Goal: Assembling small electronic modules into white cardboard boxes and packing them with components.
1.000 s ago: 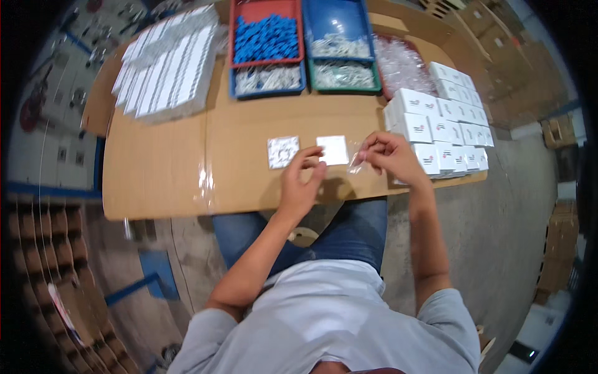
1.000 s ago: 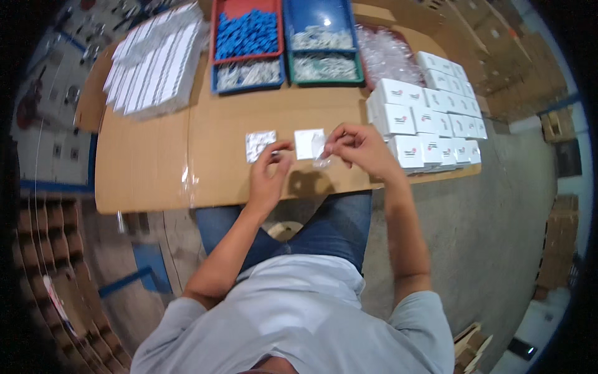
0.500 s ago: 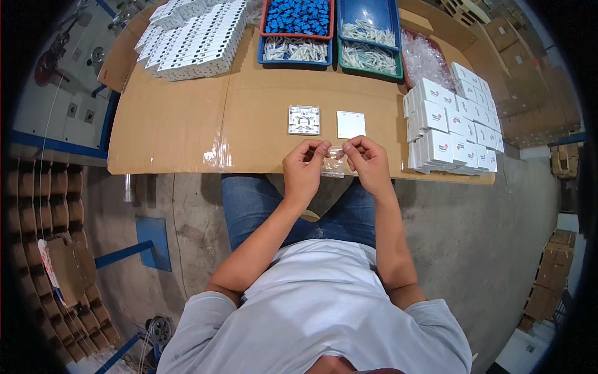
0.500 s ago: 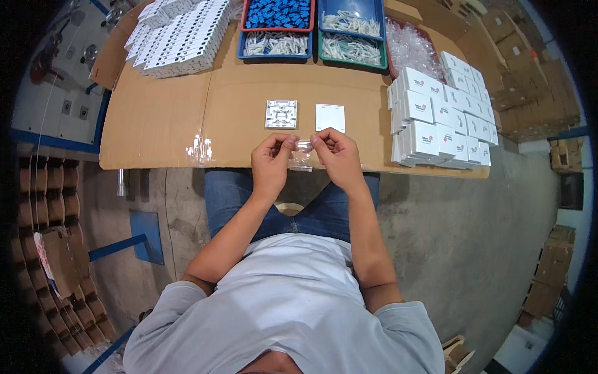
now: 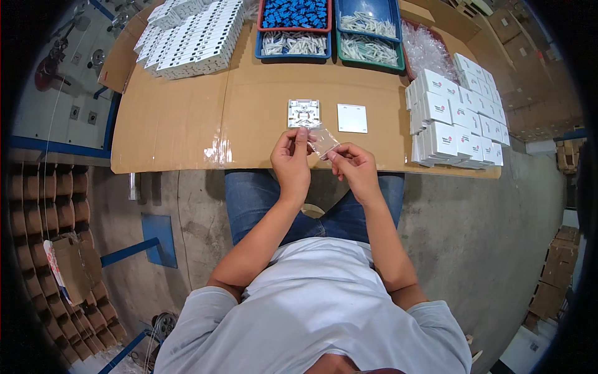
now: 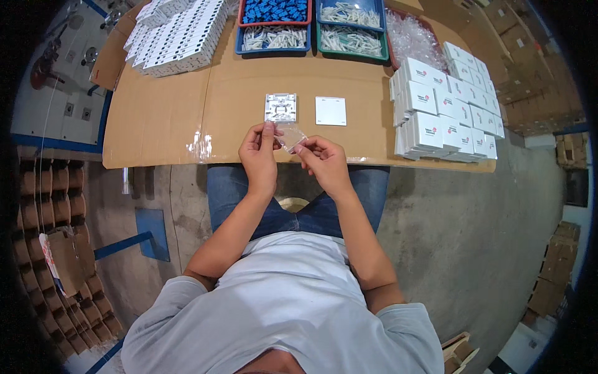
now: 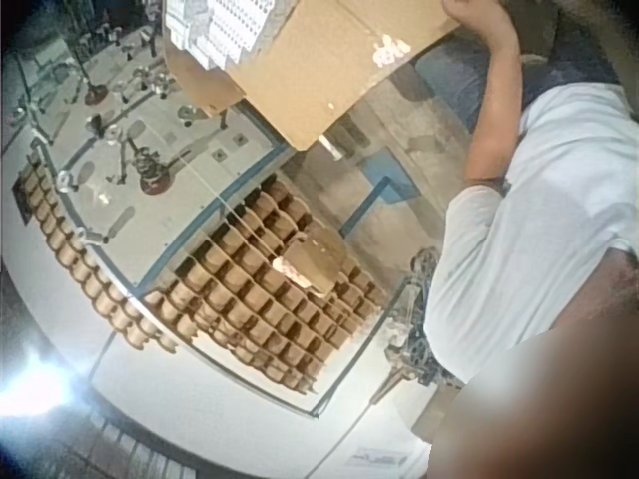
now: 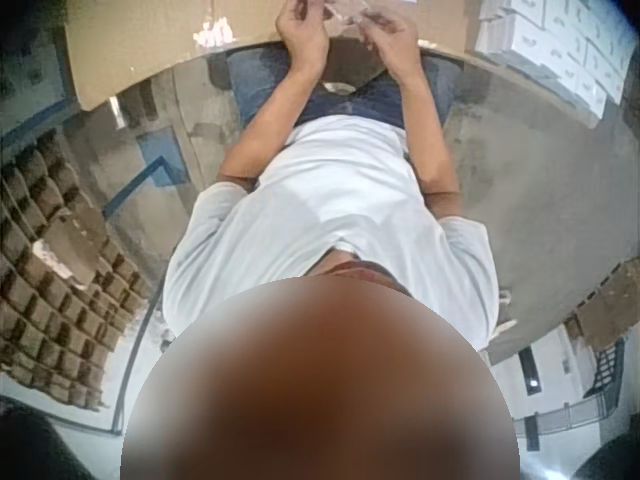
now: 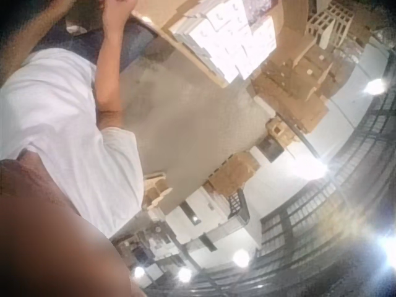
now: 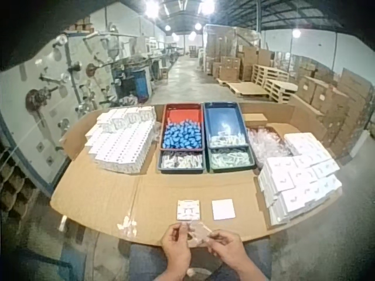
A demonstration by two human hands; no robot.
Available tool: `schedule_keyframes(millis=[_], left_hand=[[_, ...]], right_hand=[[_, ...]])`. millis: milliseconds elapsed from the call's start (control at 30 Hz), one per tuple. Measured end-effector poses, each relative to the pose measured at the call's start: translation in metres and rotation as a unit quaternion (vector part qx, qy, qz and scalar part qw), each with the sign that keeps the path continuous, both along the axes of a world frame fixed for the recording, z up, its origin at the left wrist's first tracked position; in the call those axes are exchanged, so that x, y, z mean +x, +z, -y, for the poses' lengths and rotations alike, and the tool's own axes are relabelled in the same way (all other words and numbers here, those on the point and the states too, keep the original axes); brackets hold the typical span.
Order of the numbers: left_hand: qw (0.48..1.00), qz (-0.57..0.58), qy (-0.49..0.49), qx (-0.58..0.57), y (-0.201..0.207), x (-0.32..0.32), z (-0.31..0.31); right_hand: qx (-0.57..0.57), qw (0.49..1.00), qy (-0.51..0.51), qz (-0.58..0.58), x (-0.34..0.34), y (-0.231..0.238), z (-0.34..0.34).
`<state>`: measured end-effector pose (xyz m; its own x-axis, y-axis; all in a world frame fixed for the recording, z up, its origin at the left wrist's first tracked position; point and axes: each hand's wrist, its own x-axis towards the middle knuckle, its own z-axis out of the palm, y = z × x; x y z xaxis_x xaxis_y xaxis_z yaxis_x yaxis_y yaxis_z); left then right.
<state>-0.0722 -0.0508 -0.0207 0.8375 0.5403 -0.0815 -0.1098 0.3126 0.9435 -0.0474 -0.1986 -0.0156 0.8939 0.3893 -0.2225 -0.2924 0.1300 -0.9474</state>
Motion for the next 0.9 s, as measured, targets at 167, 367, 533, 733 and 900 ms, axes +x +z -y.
schedule_keyframes(millis=[167,367,533,733,900], left_hand=[[0.994,-0.015,0.072,0.076,0.005,0.0,0.004],[0.854,0.107,-0.014,0.508,0.013,-0.019,-0.011],[0.842,0.104,-0.087,0.522,0.007,-0.015,-0.016],[0.846,0.088,-0.117,0.514,-0.001,-0.011,-0.017],[0.871,0.046,-0.128,0.472,-0.005,-0.014,-0.012]], right_hand=[[-0.043,0.999,-0.022,0.021,0.002,-0.001,0.003],[-0.083,0.994,-0.04,0.063,0.005,-0.002,0.009],[-0.096,0.994,0.0,0.049,0.009,-0.002,0.012],[-0.095,0.994,0.002,0.059,0.011,-0.013,0.012],[-0.169,0.981,0.013,0.093,0.012,-0.011,0.013]])
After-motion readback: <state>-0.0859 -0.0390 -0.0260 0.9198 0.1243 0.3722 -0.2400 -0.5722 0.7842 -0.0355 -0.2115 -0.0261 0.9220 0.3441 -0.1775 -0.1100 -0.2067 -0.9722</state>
